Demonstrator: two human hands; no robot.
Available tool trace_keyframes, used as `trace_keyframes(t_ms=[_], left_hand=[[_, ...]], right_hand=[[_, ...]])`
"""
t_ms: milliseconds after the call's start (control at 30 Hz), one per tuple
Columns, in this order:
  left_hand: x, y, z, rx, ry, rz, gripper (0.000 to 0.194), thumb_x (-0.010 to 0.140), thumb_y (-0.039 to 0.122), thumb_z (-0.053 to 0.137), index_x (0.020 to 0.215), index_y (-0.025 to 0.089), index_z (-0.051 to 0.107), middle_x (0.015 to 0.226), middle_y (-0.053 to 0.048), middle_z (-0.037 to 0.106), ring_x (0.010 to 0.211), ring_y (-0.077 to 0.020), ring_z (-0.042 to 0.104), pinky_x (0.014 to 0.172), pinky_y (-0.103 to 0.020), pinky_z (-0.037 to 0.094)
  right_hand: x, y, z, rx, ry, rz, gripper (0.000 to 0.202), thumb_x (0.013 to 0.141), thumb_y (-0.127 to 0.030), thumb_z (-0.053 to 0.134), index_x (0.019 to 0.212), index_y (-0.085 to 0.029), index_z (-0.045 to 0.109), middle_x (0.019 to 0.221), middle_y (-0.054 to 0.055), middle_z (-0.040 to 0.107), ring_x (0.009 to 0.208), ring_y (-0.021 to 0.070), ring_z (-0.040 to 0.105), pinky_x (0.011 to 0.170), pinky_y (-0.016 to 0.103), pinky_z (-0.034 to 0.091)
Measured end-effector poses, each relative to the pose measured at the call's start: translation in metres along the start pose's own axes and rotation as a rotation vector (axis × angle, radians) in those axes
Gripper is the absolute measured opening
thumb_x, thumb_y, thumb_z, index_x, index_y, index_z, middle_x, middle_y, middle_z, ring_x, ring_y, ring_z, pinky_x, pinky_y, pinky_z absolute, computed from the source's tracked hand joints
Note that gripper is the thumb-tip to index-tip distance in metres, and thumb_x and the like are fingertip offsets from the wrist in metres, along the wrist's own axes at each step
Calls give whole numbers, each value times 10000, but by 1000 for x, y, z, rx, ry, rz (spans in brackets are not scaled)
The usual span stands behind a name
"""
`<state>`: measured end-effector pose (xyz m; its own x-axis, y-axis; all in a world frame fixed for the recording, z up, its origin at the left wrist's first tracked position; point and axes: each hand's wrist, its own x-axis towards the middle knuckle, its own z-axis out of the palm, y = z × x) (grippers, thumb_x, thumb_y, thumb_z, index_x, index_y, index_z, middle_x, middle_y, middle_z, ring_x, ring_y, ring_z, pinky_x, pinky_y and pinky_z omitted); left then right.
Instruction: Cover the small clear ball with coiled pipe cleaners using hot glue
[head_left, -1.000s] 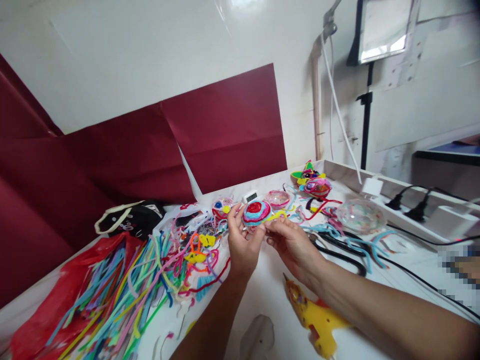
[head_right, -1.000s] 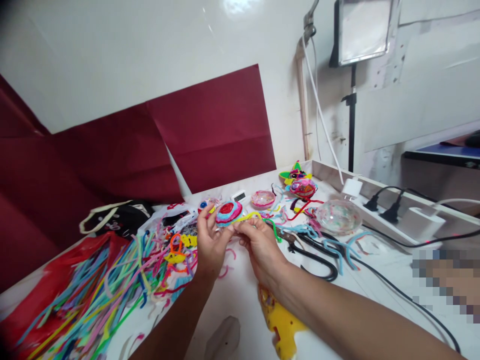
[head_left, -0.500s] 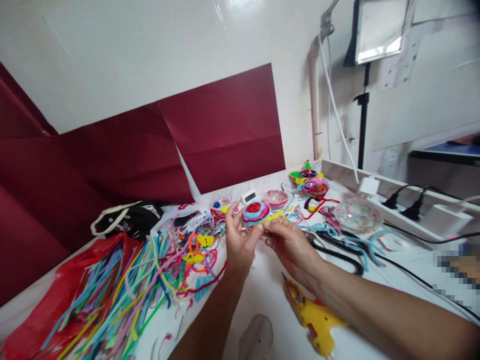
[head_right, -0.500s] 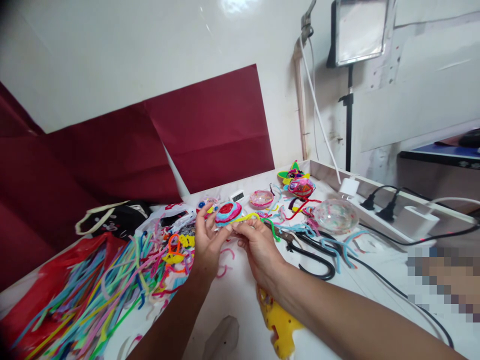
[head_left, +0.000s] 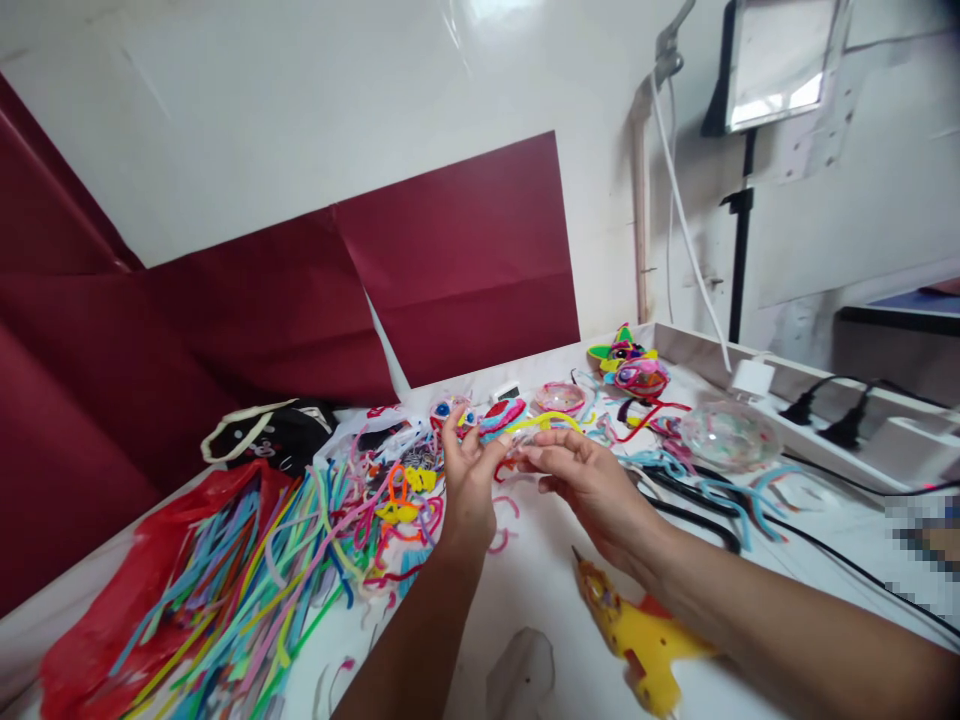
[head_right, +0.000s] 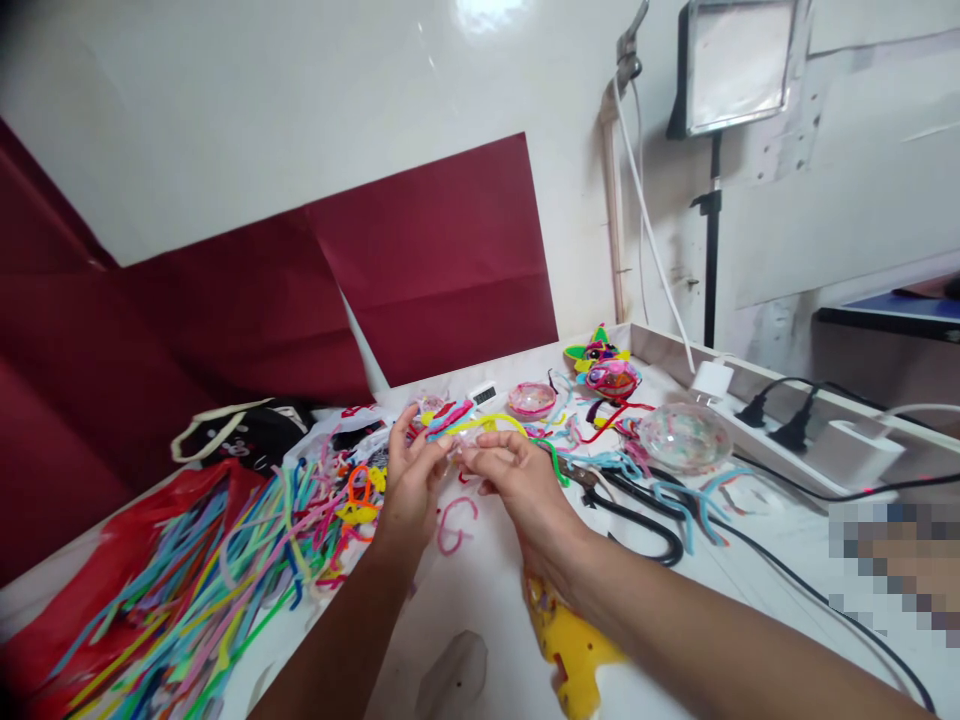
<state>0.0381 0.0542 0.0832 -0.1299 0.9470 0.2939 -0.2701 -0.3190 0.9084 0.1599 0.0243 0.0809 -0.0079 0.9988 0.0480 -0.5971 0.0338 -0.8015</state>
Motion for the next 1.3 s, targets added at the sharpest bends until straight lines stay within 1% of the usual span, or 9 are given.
trace_keyframes(t_ms=[100, 200, 267, 333, 400, 533, 700, 867, 1300], left_hand=[[3, 2, -4, -34, 31, -29, 672, 762, 215, 695, 1351, 307, 386, 1132, -54, 641, 976, -166, 659, 940, -345, 496], [4, 3, -6, -62, 37, -38, 645, 757, 204, 691, 1327, 310, 410, 1151, -50, 638, 1031, -172, 649, 971, -355, 486], [4, 5, -5, -83, 28, -42, 639, 753, 201, 696, 1318, 310, 418, 1138, -43, 645, 1037, -176, 651, 974, -358, 488], [2, 6, -4, -99, 13, -53, 655, 749, 199, 699, 1327, 304, 409, 1117, -40, 658, 1014, -181, 663, 968, -370, 494], [-1, 9, -1, -104, -3, -56, 685, 745, 191, 701, 1348, 293, 391, 1097, -41, 672, 992, -187, 671, 964, -383, 496], [-6, 11, 3, -125, -31, -52, 751, 735, 166, 708, 1389, 285, 360, 1079, -46, 683, 952, -192, 680, 926, -374, 504], [-9, 12, 5, -120, -45, -49, 774, 731, 164, 719, 1402, 292, 354, 1075, -42, 688, 919, -184, 678, 885, -345, 500], [-12, 14, 8, -121, -55, -54, 797, 721, 143, 721, 1411, 285, 349, 1132, -59, 671, 907, -171, 672, 846, -309, 502], [-15, 12, 8, -104, -118, -43, 818, 723, 155, 707, 1431, 285, 320, 1160, -67, 654, 945, -199, 676, 852, -332, 491]], right_hand=[[-4, -8, -1, -280, -94, -102, 260, 644, -332, 788, 780, -194, 615, 650, 19, 690, 605, 163, 590, 552, 272, 393], [-8, -23, -5, -590, -58, -505, 103, 762, -295, 701, 760, -222, 629, 612, -15, 616, 542, 143, 505, 547, 291, 381], [-7, -35, -9, -767, 52, -804, 39, 789, -244, 690, 796, -243, 651, 703, -4, 623, 636, 163, 527, 638, 314, 404], [-2, -45, -15, -884, 81, -931, 121, 786, -252, 709, 901, -251, 674, 878, 31, 665, 840, 215, 587, 772, 349, 418], [5, -50, -21, -925, 25, -841, 196, 787, -307, 722, 969, -247, 681, 972, 52, 688, 926, 249, 612, 807, 372, 425], [19, -49, -32, -857, -136, -528, 201, 790, -383, 721, 918, -232, 683, 741, 20, 663, 656, 193, 579, 586, 307, 408], [18, -56, -32, -823, -257, -422, 225, 819, -403, 684, 807, -179, 700, 653, -3, 601, 541, 110, 461, 465, 234, 315], [16, -66, -29, -801, -242, -395, 332, 784, -488, 694, 760, -157, 705, 661, 13, 629, 554, 109, 483, 473, 237, 323], [21, -66, -30, -653, -145, -200, 381, 569, -469, 850, 716, -160, 685, 623, -2, 590, 549, 106, 456, 516, 251, 296]])
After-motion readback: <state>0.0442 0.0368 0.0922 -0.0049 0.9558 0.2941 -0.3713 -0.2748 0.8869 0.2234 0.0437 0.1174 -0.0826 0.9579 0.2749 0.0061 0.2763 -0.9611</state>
